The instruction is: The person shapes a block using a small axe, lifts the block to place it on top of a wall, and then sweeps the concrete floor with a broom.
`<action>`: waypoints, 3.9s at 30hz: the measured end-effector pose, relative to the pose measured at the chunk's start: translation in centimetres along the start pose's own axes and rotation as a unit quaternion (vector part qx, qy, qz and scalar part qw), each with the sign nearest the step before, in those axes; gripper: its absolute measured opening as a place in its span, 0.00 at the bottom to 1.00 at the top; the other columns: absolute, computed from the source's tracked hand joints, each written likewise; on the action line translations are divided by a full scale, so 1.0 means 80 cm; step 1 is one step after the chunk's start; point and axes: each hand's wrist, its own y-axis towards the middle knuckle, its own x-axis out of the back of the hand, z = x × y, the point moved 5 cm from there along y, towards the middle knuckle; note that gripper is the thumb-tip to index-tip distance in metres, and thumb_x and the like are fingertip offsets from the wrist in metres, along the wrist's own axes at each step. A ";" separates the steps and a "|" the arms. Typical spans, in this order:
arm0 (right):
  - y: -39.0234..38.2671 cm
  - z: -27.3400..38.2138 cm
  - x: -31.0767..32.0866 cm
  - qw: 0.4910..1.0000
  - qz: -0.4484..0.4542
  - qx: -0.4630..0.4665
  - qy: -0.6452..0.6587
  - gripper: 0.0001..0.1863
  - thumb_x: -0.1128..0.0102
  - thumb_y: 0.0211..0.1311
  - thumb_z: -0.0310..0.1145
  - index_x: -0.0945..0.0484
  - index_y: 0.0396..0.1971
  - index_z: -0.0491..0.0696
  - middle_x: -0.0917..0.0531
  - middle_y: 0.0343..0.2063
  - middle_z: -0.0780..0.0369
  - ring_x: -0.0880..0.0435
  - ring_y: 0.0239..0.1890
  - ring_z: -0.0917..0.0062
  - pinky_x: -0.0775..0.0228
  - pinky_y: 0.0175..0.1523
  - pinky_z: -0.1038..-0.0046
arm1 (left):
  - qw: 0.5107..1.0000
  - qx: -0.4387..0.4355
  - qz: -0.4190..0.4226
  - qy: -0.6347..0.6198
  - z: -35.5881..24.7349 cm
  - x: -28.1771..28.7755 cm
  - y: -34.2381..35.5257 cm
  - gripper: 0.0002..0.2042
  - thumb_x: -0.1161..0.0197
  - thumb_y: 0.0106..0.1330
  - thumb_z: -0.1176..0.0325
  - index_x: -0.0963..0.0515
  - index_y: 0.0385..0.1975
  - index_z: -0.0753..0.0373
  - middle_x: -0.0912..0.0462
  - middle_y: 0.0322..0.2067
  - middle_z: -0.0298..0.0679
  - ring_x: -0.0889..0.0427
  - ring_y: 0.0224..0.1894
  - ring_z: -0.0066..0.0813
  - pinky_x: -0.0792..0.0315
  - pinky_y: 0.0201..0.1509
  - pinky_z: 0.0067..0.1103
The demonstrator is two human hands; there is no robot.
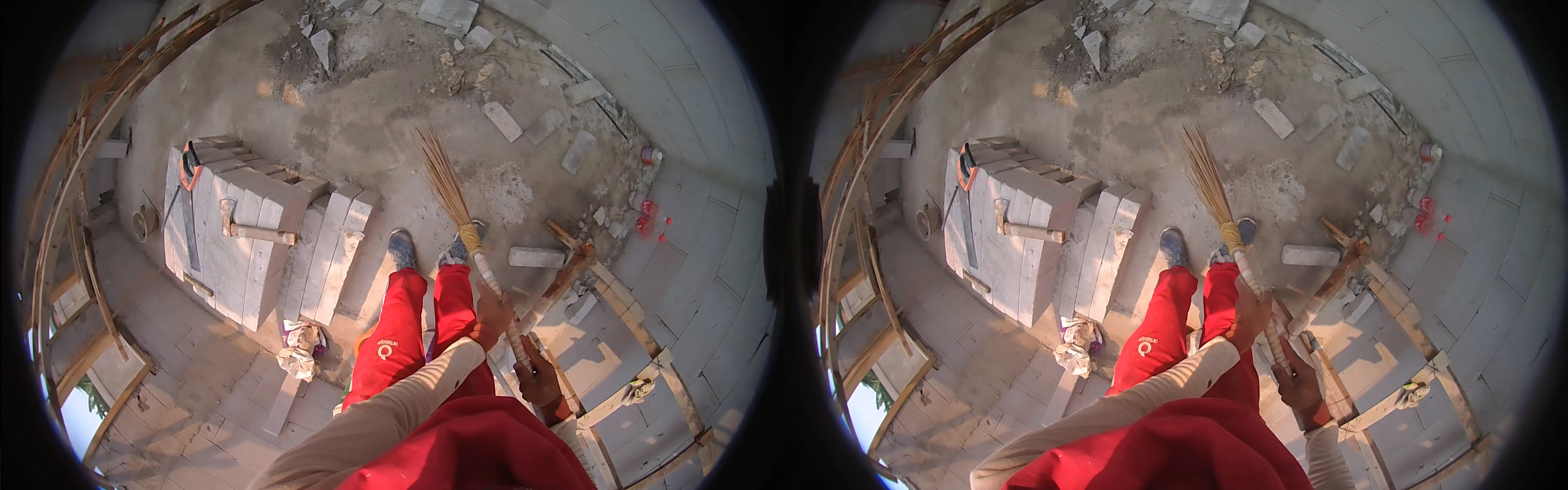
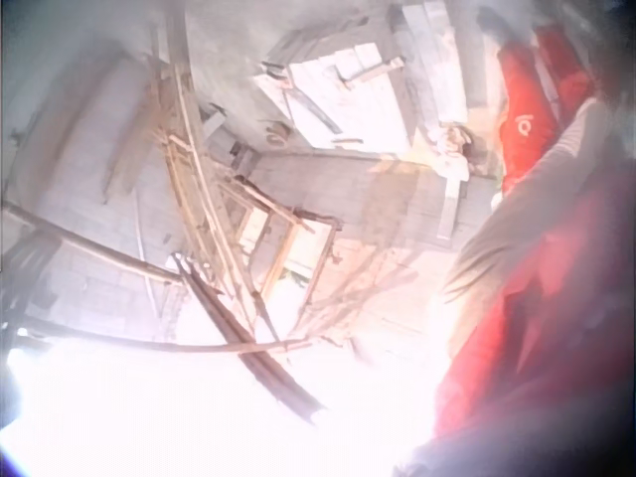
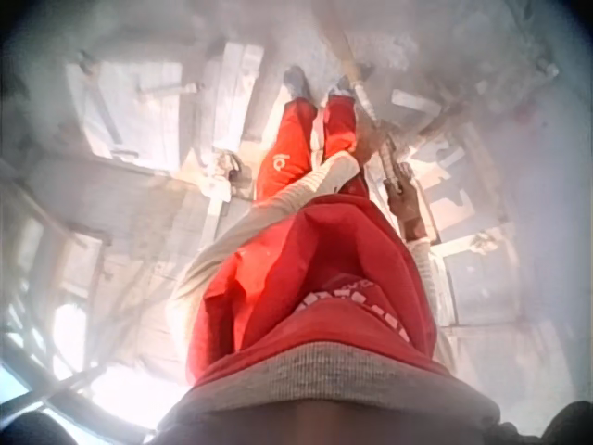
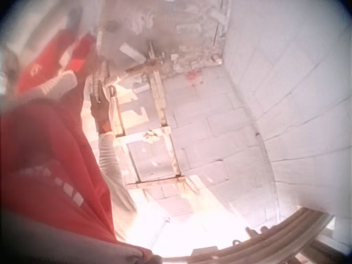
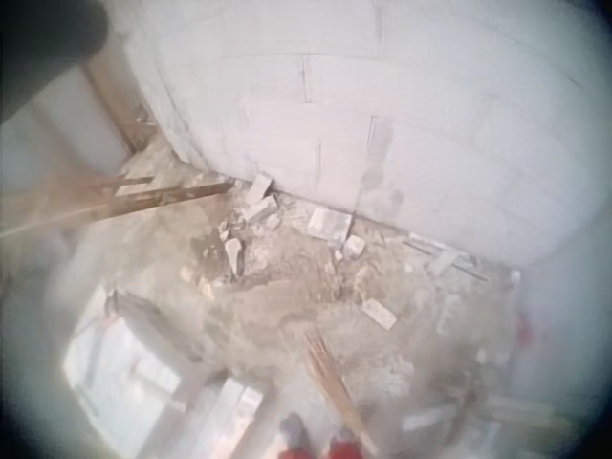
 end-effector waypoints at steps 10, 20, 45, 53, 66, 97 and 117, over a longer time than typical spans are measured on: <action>0.036 -0.033 -0.002 0.979 -0.152 -0.069 0.116 0.34 0.47 0.74 0.27 0.40 0.78 0.56 0.30 0.19 0.71 0.37 0.12 0.88 0.42 0.16 0.78 | 0.933 -0.077 0.216 0.278 0.035 -0.120 0.095 0.46 0.40 0.67 0.59 0.62 0.71 0.82 0.16 0.36 0.61 0.13 0.39 0.58 0.20 0.48 0.43; -0.014 -0.044 0.025 0.987 0.119 -0.062 -0.089 0.33 0.37 0.72 0.34 0.34 0.75 0.54 0.20 0.23 0.64 0.27 0.19 0.85 0.30 0.27 0.76 | 0.977 0.198 0.011 0.075 0.120 0.021 -0.053 0.31 0.41 0.68 0.58 0.43 0.60 0.75 0.16 0.32 0.54 0.13 0.31 0.46 0.19 0.36 0.36; 0.056 -0.157 0.168 0.975 -0.131 -0.101 0.149 0.34 0.42 0.73 0.29 0.38 0.77 0.57 0.27 0.18 0.71 0.32 0.14 0.88 0.36 0.18 0.79 | 0.929 0.087 0.285 0.218 0.053 -0.296 0.098 0.41 0.37 0.67 0.62 0.57 0.65 0.82 0.17 0.38 0.60 0.11 0.35 0.48 0.18 0.22 0.34; -0.010 -0.164 0.116 0.997 -0.005 0.063 -0.033 0.33 0.35 0.67 0.31 0.31 0.72 0.49 0.14 0.47 0.57 0.16 0.45 0.77 0.23 0.53 0.73 | 0.982 -0.076 -0.011 0.173 0.118 -0.114 -0.027 0.34 0.37 0.64 0.59 0.46 0.58 0.76 0.16 0.38 0.64 0.15 0.42 0.65 0.22 0.49 0.45; -0.003 -0.136 0.117 0.986 -0.080 -0.081 0.124 0.37 0.46 0.69 0.24 0.41 0.78 0.52 0.23 0.26 0.68 0.30 0.16 0.88 0.35 0.18 0.78 | 0.959 -0.131 0.072 0.239 0.103 -0.218 0.039 0.41 0.36 0.67 0.54 0.50 0.70 0.71 0.18 0.45 0.69 0.17 0.49 0.67 0.24 0.54 0.46; 0.178 0.198 -0.199 0.968 0.220 0.052 -0.107 0.37 0.41 0.72 0.35 0.42 0.78 0.54 0.18 0.33 0.62 0.21 0.30 0.81 0.25 0.41 0.74 | 0.979 -0.047 -0.194 0.034 -0.083 0.329 0.106 0.24 0.36 0.67 0.60 0.40 0.51 0.68 0.16 0.33 0.62 0.14 0.36 0.62 0.22 0.41 0.46; 0.214 0.207 -0.222 0.961 -0.255 -0.044 -0.100 0.34 0.39 0.71 0.34 0.37 0.74 0.44 0.21 0.56 0.52 0.20 0.52 0.71 0.26 0.53 0.69 | 0.999 0.005 0.038 0.031 -0.187 0.240 0.012 0.30 0.36 0.68 0.53 0.42 0.57 0.66 0.17 0.37 0.64 0.14 0.40 0.65 0.22 0.43 0.48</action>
